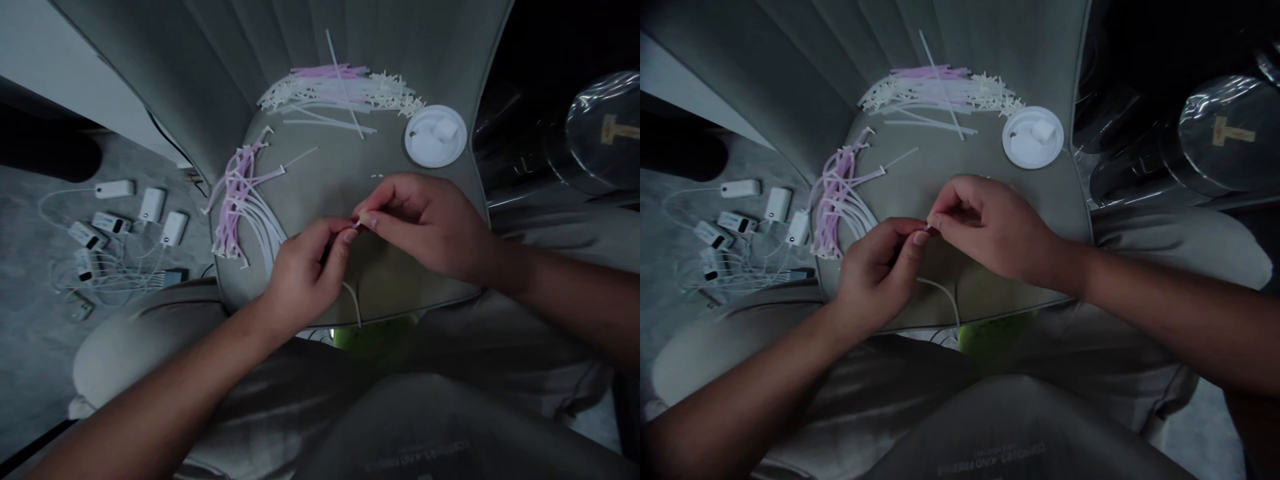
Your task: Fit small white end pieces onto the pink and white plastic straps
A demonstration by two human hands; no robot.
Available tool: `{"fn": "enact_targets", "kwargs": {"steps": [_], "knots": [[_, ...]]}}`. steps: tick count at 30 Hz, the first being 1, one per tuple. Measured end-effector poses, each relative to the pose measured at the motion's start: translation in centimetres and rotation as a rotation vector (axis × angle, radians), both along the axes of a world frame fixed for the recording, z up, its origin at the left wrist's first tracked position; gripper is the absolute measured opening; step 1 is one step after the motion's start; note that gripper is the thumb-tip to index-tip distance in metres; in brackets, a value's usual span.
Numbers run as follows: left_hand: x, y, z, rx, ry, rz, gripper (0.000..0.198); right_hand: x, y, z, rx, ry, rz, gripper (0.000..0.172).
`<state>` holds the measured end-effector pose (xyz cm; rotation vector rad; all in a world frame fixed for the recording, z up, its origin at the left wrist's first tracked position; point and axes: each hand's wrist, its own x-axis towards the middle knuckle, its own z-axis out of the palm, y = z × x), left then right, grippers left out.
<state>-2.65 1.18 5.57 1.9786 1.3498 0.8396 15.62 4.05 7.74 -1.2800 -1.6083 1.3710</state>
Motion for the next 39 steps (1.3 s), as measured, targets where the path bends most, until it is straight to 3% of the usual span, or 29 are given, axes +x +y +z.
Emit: {"fn": "enact_targets", "kwargs": {"steps": [39], "knots": [[0.08, -0.07, 0.32, 0.007, 0.014, 0.020, 0.017, 0.08, -0.15, -0.54, -0.001, 0.024, -0.006, 0.014]]}}
